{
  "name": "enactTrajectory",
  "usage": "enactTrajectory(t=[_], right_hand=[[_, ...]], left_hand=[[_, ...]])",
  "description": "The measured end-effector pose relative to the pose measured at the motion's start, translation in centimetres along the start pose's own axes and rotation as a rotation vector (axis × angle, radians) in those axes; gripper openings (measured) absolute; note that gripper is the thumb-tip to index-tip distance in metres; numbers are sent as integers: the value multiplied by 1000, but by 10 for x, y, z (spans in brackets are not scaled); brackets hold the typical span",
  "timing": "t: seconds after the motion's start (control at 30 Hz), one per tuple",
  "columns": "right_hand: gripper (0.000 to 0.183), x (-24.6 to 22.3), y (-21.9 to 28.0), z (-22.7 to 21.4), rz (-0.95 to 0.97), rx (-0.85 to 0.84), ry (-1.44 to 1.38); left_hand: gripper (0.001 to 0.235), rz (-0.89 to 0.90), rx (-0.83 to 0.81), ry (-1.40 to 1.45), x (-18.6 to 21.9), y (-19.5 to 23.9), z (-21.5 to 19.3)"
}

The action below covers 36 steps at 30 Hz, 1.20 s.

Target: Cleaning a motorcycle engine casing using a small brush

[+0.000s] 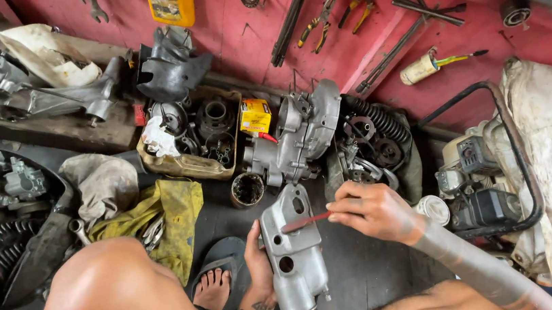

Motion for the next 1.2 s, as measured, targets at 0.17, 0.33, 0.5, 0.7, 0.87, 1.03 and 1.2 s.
enactTrajectory(t=[0.17, 0.33, 0.5, 0.7, 0.87, 1.03, 1.2], right_hand=[[13, 27, 8, -1, 87, 102, 46], [12, -4, -4, -1, -12, 2, -2], [13, 21, 7, 1, 132, 91, -30], [13, 0, -2, 2, 8, 9, -92], [13, -4, -1, -5, 62, 15, -51], [13, 13, -4, -4, 91, -21, -179], [14, -9, -5, -8, 74, -55, -219]], left_hand=[[67, 19, 41, -23, -1, -3, -5], [69, -5, -4, -1, -4, -8, -8], [67, -7, -34, 44, -2, -2, -5], [68, 1, -4, 14, 1, 5, -6], [55, 83, 76, -17, 3, 1, -17], [66, 28, 12, -27, 8, 14, -14], [57, 81, 88, -94, 7, 31, -15]])
Point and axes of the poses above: each hand's wrist, its own y-axis away from the middle knuckle, its own z-axis out of the palm, x = y × z, the point moved 4 cm from there along -y, towards the middle knuckle, and after that the axes turned 2 degrees about -x, right-handed, at the moved point
